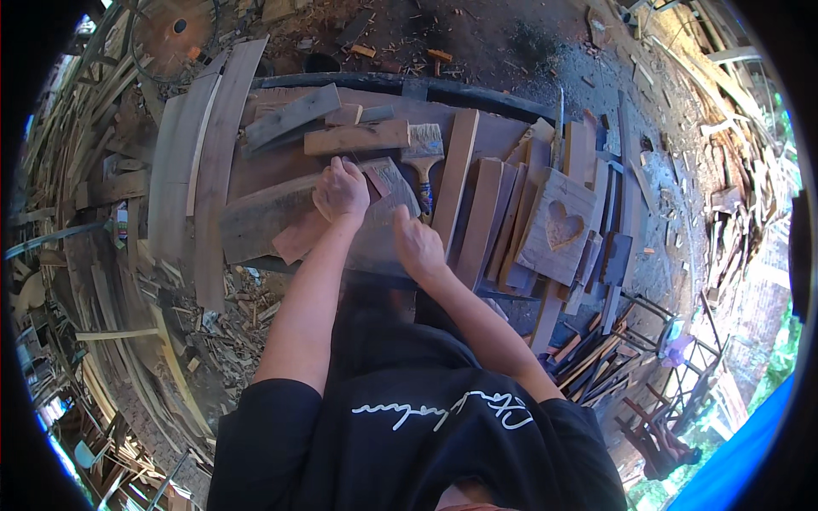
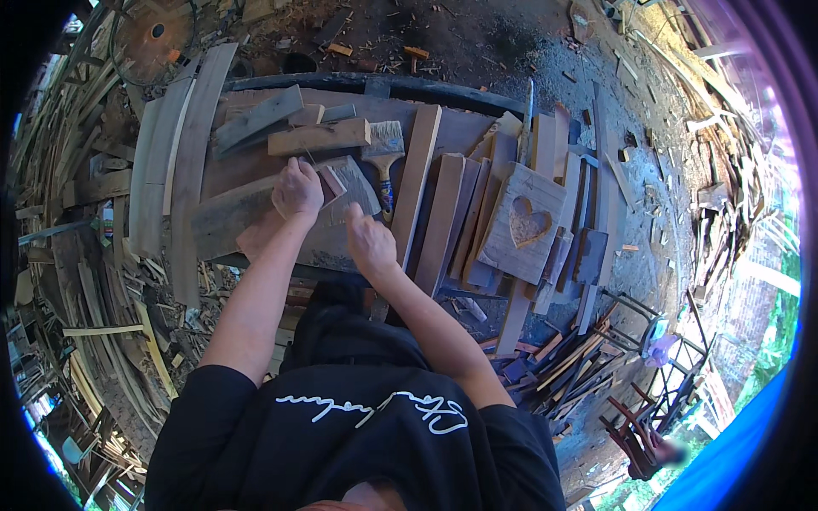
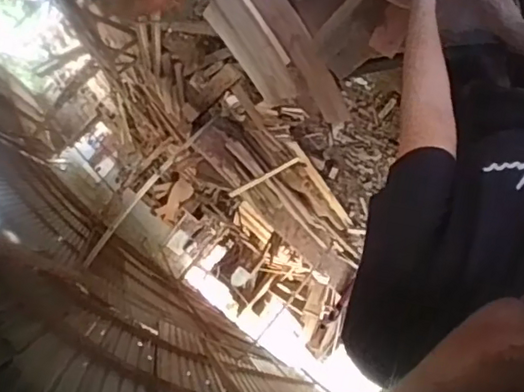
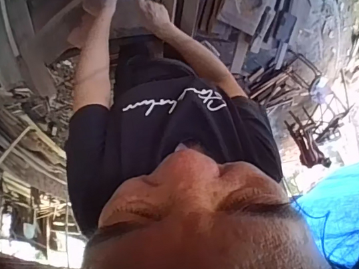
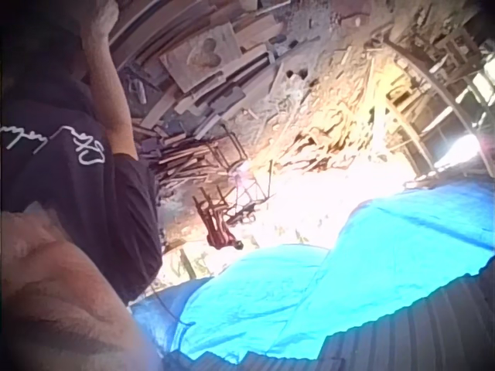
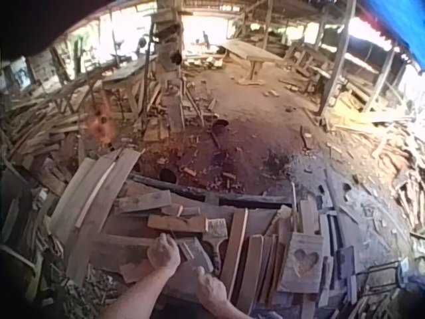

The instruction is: The person cleans wooden boards with a hand brush, then marks them using a metal rule.

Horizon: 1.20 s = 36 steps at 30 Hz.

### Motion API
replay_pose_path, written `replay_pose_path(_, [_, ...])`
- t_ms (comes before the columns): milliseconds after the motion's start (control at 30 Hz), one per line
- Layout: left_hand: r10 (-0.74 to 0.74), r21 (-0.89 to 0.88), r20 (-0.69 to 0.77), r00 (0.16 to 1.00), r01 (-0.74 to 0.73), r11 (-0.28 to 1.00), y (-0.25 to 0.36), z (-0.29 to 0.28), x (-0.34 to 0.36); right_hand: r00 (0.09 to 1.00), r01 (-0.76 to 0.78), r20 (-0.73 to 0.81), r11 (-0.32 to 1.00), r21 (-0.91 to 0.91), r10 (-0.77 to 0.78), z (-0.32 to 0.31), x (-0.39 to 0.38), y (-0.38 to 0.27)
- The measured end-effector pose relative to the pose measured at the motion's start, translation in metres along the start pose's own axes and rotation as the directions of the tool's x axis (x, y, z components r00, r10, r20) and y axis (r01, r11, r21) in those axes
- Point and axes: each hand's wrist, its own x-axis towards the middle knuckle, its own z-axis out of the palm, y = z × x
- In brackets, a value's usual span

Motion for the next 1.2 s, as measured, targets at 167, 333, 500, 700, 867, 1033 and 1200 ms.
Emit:
replay_pose_path(167, [-0.003,-0.012,-0.049,0.999,0.002,1.0,-0.013,-0.003,0.004,0.997,-0.051,0.063,0.999,-0.008,0.051,-0.013,-0.039,0.002])
replay_pose_path(333, [0.01,-0.011,0.003,1.0,-0.01,1.0,0.0,0.002,0.002,1.0,0.007,-0.026,1.0,0.017,-0.007,0.0,0.015,-0.007])
replay_pose_path(500, [-0.042,0.015,0.023,0.999,0.042,0.999,-0.01,-0.006,0.003,0.99,-0.045,0.133,0.999,-0.018,0.047,-0.017,-0.036,-0.001])
replay_pose_path(700, [0.027,0.001,-0.035,0.999,-0.027,1.0,0.001,0.002,0.002,0.999,-0.043,0.025,0.999,-0.034,0.044,-0.001,0.026,-0.013])
replay_pose_path(867, [-0.032,0.026,-0.004,0.999,0.032,0.999,-0.011,0.001,0.003,0.997,0.002,0.074,1.0,-0.014,-0.001,-0.012,-0.022,-0.005])
replay_pose_path(1033, [0.032,0.026,-0.01,0.999,-0.031,0.999,0.0,-0.003,0.001,0.999,-0.038,0.031,0.999,-0.028,0.039,-0.007,-0.003,-0.006])
replay_pose_path(1200, [0.011,0.016,0.049,0.999,-0.012,1.0,-0.001,-0.003,0.002,1.0,0.01,0.024,0.999,0.03,-0.011,-0.005,0.008,-0.007])
